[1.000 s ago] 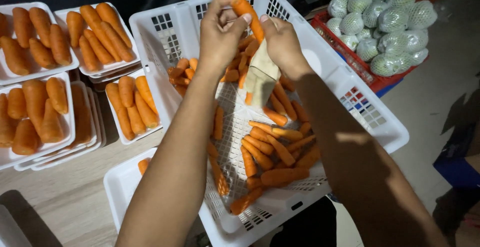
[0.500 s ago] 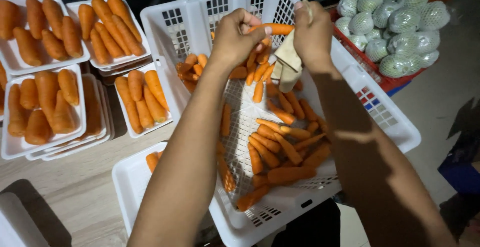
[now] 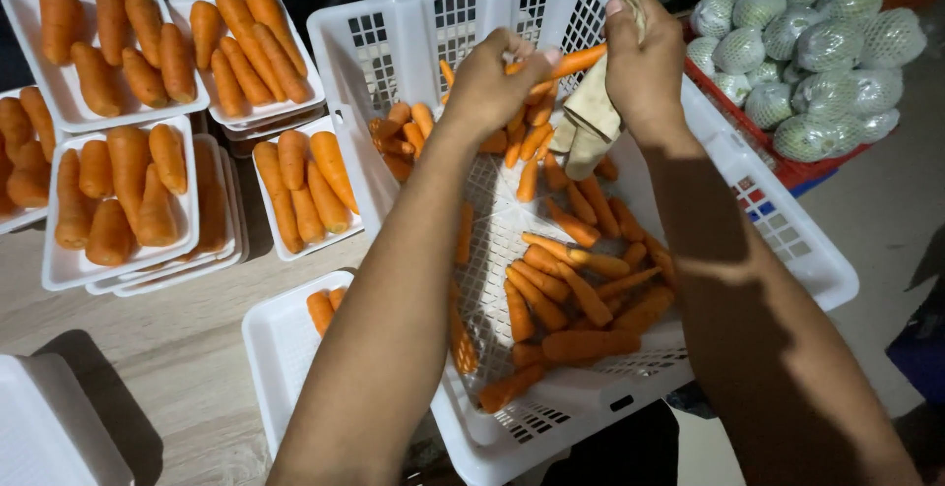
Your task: The person wipes carrots with a cloth and places them into white foam trays, then places filled trays into a stack.
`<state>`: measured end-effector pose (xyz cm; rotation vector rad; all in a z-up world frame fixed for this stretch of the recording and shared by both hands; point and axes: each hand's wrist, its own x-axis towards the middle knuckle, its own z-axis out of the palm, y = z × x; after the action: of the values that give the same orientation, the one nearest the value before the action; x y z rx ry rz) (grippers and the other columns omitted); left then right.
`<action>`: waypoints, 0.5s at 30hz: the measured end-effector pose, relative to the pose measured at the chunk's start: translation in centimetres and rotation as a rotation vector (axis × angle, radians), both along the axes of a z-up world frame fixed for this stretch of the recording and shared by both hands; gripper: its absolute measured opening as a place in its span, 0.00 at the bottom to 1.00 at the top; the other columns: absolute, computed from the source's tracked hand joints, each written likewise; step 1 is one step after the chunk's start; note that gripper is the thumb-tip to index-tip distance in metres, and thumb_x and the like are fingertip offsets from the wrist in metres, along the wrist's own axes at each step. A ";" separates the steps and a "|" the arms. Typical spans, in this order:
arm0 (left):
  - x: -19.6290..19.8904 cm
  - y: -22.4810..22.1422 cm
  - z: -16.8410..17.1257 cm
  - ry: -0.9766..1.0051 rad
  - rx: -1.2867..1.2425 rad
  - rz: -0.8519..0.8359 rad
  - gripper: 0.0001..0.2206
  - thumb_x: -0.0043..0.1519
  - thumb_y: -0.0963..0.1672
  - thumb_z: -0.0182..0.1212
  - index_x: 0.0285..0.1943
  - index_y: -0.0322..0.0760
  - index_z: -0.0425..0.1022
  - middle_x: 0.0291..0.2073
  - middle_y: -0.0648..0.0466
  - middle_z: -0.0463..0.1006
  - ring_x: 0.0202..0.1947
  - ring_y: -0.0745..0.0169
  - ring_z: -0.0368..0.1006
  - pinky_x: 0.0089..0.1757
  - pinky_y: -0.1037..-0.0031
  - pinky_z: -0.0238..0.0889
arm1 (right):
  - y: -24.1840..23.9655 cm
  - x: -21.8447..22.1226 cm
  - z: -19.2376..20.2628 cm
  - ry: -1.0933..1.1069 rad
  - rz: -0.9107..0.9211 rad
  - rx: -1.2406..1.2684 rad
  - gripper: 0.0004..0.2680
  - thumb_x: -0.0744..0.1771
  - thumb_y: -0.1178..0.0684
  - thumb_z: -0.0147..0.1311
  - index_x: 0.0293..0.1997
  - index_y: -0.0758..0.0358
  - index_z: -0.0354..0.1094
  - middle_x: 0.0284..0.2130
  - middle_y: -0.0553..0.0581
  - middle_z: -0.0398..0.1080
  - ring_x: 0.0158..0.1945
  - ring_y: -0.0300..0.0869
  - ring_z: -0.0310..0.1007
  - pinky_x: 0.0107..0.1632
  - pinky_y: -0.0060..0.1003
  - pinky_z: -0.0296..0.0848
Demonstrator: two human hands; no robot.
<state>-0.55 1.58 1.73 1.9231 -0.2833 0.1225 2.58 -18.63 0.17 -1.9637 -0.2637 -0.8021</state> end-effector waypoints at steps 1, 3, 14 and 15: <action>0.2 0.0 -0.2 -0.001 0.001 0.002 0.18 0.56 0.58 0.58 0.41 0.46 0.71 0.52 0.52 0.80 0.56 0.55 0.75 0.51 0.66 0.65 | 0.1 -0.1 0.1 -0.001 0.002 0.001 0.10 0.74 0.50 0.48 0.32 0.55 0.61 0.25 0.46 0.60 0.31 0.35 0.58 0.36 0.37 0.58; 0.4 -0.1 -0.6 -0.105 -0.002 -0.019 0.18 0.50 0.48 0.76 0.46 0.48 0.73 0.49 0.63 0.79 0.48 0.65 0.73 0.48 0.75 0.64 | 0.2 -0.4 0.4 0.025 -0.002 0.014 0.10 0.73 0.50 0.48 0.32 0.54 0.62 0.26 0.45 0.63 0.31 0.35 0.61 0.36 0.36 0.61; -2.5 0.0 3.1 0.310 -0.173 -0.141 0.20 0.64 0.56 0.46 0.29 0.42 0.69 0.17 0.57 0.75 0.15 0.72 0.66 0.27 0.79 0.63 | -0.3 -0.2 0.5 0.008 0.111 0.214 0.09 0.74 0.50 0.47 0.34 0.55 0.62 0.29 0.46 0.64 0.34 0.34 0.63 0.39 0.31 0.64; -2.7 0.1 3.4 0.344 -0.208 -0.127 0.26 0.64 0.56 0.44 0.35 0.33 0.80 0.14 0.59 0.71 0.13 0.72 0.61 0.23 0.80 0.58 | -0.2 -0.4 0.7 0.000 0.129 0.226 0.09 0.74 0.50 0.46 0.35 0.56 0.64 0.29 0.47 0.65 0.34 0.34 0.64 0.41 0.30 0.65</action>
<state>-3.27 1.68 5.16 1.6799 -0.1538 -0.2522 2.20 -18.81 0.90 -1.7167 -0.2838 -0.7162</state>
